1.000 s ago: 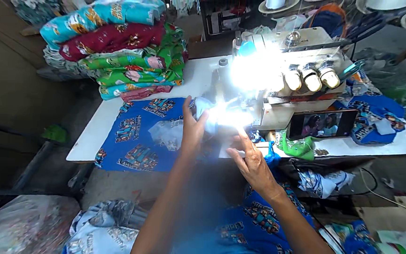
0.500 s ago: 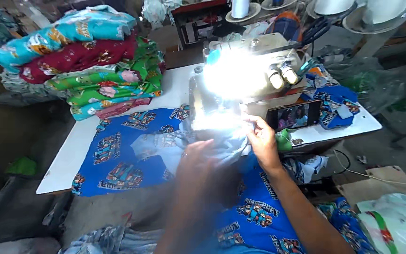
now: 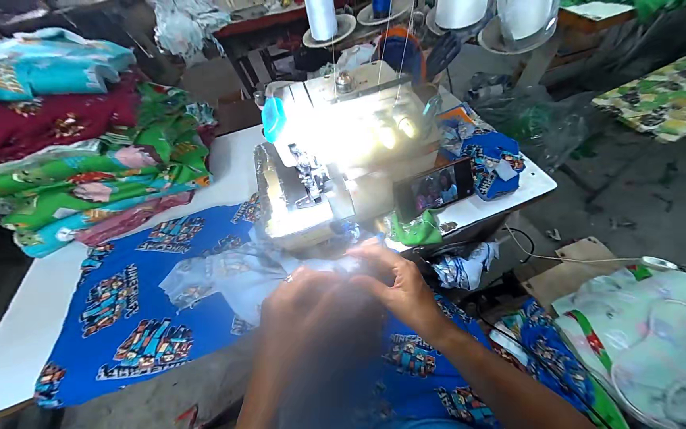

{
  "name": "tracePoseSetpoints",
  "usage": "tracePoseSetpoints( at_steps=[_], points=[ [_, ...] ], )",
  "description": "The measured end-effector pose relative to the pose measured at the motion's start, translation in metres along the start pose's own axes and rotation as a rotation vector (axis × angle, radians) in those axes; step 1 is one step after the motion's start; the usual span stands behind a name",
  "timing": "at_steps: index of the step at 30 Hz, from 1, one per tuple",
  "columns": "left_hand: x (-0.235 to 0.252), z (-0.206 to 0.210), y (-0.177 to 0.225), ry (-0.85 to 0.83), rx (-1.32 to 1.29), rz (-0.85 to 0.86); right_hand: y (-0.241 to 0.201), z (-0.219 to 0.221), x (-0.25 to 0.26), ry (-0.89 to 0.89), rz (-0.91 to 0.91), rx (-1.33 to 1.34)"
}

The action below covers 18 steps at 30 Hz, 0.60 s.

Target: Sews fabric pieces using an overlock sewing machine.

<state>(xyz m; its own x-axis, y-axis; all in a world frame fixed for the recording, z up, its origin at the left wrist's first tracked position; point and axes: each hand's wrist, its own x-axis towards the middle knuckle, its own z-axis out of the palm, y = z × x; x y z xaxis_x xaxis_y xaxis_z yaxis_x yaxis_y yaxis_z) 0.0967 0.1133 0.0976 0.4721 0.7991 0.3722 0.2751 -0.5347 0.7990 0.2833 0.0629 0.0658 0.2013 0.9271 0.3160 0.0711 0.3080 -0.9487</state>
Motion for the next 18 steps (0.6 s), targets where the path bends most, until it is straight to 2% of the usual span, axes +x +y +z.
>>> tracePoseSetpoints(
  at_steps=[6, 12, 14, 18],
  points=[
    [-0.003, 0.001, -0.003, 0.047, 0.172, 0.059, -0.001, -0.006, -0.003, -0.033, -0.001, 0.055],
    [-0.002, 0.001, -0.007, 0.102, 0.216, 0.051, 0.003, -0.009, -0.005, -0.033, -0.074, 0.022],
    [-0.002, 0.001, -0.005, 0.084, 0.262, 0.086, 0.002, -0.011, -0.003, -0.13, -0.087, -0.058],
    [-0.005, 0.006, 0.007, 0.054, 0.242, 0.185, -0.008, -0.01, 0.004, -0.315, -0.129, -0.392]
  ],
)
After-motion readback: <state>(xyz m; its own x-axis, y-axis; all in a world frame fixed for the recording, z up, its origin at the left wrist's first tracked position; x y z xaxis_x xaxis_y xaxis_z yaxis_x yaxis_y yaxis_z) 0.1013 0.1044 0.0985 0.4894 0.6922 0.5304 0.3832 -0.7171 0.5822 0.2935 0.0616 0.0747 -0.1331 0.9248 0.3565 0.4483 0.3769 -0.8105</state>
